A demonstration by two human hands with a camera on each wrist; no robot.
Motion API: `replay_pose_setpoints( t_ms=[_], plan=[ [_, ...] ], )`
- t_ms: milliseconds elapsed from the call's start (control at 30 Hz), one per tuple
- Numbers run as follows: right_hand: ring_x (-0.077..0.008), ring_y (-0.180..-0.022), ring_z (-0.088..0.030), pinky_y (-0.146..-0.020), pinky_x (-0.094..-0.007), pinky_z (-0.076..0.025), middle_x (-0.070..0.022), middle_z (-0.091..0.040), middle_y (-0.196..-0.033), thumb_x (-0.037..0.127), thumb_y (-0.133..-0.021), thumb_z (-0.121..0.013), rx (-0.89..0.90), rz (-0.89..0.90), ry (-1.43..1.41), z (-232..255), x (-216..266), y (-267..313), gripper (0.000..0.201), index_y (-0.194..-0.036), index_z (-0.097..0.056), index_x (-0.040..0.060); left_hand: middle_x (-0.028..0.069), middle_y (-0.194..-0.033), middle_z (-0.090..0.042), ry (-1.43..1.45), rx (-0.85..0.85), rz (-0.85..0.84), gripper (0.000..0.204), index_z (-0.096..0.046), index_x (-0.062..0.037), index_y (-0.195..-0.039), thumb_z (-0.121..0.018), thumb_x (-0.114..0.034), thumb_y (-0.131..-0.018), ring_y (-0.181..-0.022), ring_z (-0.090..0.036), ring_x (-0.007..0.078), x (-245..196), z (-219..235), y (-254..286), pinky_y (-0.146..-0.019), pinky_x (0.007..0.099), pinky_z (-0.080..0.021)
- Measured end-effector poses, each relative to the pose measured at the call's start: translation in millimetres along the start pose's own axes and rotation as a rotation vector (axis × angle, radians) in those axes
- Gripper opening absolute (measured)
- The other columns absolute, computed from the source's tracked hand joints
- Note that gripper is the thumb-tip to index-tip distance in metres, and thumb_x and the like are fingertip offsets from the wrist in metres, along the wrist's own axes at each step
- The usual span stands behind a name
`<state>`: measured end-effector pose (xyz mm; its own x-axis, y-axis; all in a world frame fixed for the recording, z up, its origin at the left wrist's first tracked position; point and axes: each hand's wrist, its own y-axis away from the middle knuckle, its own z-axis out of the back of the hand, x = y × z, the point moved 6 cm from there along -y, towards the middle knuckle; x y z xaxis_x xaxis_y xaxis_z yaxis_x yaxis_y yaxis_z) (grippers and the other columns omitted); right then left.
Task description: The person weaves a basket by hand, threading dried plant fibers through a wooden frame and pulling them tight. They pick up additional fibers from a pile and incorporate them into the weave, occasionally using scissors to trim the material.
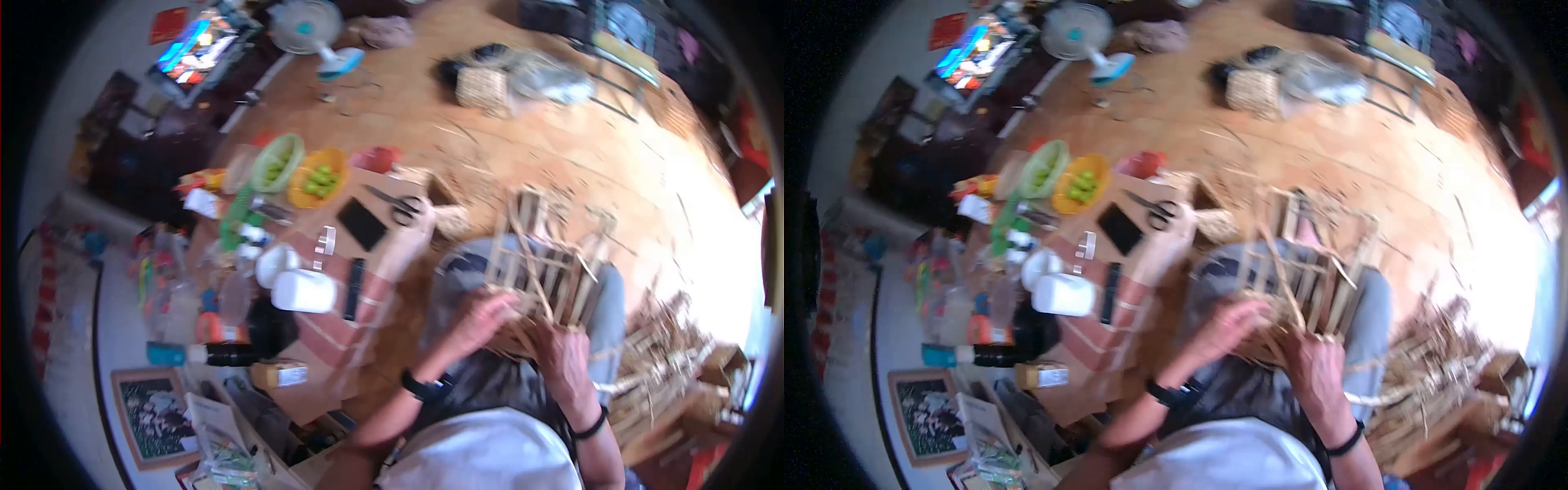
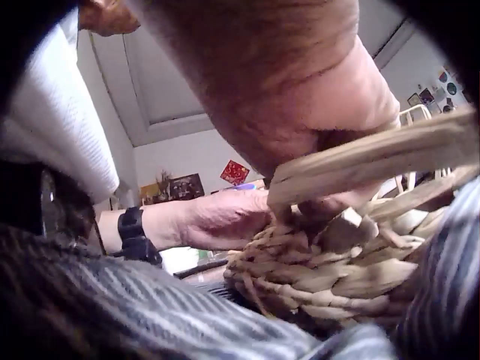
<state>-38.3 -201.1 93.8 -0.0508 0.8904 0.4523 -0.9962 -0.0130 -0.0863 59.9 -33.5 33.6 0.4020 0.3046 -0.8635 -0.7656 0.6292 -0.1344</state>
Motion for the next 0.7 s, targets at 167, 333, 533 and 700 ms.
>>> replay_pose_setpoints(
  t_ms=[167,333,533,700],
  plan=[
    [-0.0401,-0.064,-0.069,-0.059,-0.0529,-0.05,-0.0166,-0.066,-0.069,0.019,-0.1,-0.067,0.105,-0.03,-0.052,1.9,0.2,8.5,0.009,-0.101,-0.066,0.0103,0.0131,-0.132,-0.076,0.034,0.258,0.112,0.036,-0.066,-0.0074,-0.143,-0.05,-0.025,-0.116,-0.121,-0.072,0.0285,-18.3,29.5,-16.0,-0.104,0.0388,-0.055],
    [-0.038,-0.064,-0.07,-0.06,-0.05,-0.053,-0.016,-0.068,-0.07,0.015,-0.099,-0.064,0.037,0.072,-0.019,-3.7,1.8,17.7,0.01,-0.105,-0.066,0.0073,0.0175,-0.127,-0.076,-0.023,0.281,0.035,0.033,-0.067,-0.0073,-0.139,-0.05,-0.023,-0.116,-0.117,-0.071,0.0379,-26.8,32.9,-22.7,-0.104,0.0445,-0.053],
    [-0.028,-0.064,-0.073,-0.057,-0.0462,-0.054,-0.0077,-0.07,-0.071,0.016,-0.095,-0.067,0.222,-0.087,-0.005,-21.3,-20.8,35.4,0.007,-0.098,-0.068,0.0106,0.0184,-0.122,-0.076,-0.293,-0.015,0.059,0.027,-0.071,-0.0085,-0.13,-0.062,-0.009,-0.106,-0.118,-0.071,0.0377,-20.6,20.5,0.7,-0.101,0.0468,-0.056],
    [-0.031,-0.083,-0.067,-0.078,-0.0457,-0.05,-0.0114,-0.068,-0.089,0.023,-0.099,-0.063,0.208,-0.214,0.094,2.4,-44.1,81.7,0.016,-0.106,-0.066,0.0086,0.0166,-0.13,-0.072,-0.103,-0.039,0.2,0.028,-0.068,-0.0084,-0.136,-0.056,-0.012,-0.11,-0.124,-0.068,0.0325,-3.7,15.5,8.3,-0.107,0.0421,-0.051]
  ],
)
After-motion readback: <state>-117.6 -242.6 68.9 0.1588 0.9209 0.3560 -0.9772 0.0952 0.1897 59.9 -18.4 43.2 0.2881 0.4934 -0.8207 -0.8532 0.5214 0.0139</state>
